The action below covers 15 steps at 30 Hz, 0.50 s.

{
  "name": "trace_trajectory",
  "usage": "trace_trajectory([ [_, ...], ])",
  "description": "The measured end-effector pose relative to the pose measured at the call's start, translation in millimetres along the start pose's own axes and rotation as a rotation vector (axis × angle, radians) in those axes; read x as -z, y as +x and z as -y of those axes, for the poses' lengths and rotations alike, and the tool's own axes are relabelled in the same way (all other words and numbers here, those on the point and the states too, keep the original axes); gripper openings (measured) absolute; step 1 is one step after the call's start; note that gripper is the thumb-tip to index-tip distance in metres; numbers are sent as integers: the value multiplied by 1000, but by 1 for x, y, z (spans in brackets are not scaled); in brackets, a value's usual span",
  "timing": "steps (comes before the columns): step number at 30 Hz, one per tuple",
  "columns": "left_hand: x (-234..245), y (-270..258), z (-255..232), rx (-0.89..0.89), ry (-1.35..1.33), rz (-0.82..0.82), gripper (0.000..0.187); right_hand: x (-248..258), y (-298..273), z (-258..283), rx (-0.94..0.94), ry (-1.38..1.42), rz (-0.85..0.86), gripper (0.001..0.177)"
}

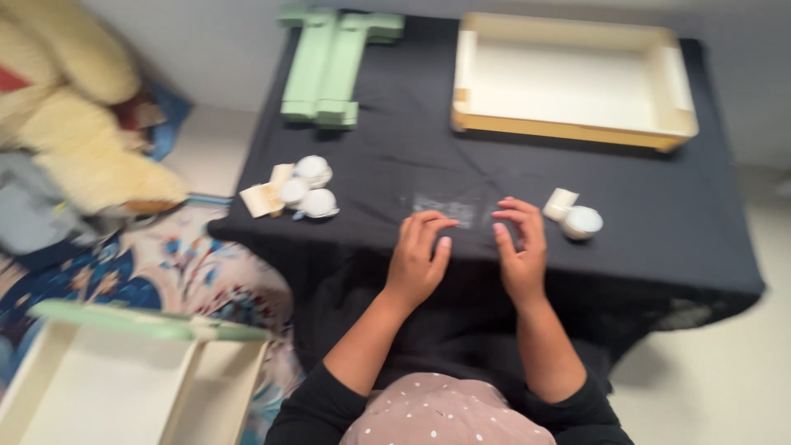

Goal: The person assembles a small two-tiered plastic storage cart. They place a tray on a table, then repeatedly attach small white plastic feet to rectangular blocks using tape. Finally, they lift and position the assembled cart with green side frames and two trays.

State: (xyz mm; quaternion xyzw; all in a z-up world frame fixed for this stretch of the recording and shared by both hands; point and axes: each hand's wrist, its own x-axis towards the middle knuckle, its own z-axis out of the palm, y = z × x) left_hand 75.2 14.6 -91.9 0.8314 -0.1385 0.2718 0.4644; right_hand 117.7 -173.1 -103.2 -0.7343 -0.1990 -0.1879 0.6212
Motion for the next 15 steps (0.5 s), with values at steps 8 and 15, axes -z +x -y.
trace_trajectory([
  [8,-129,56,-41,-81,-185,236,28,133,17,-34,-1,-486,-53,27],
  [15,-194,86,-40,-96,-204,224,27,153,22,-76,6,-506,37,42],
])
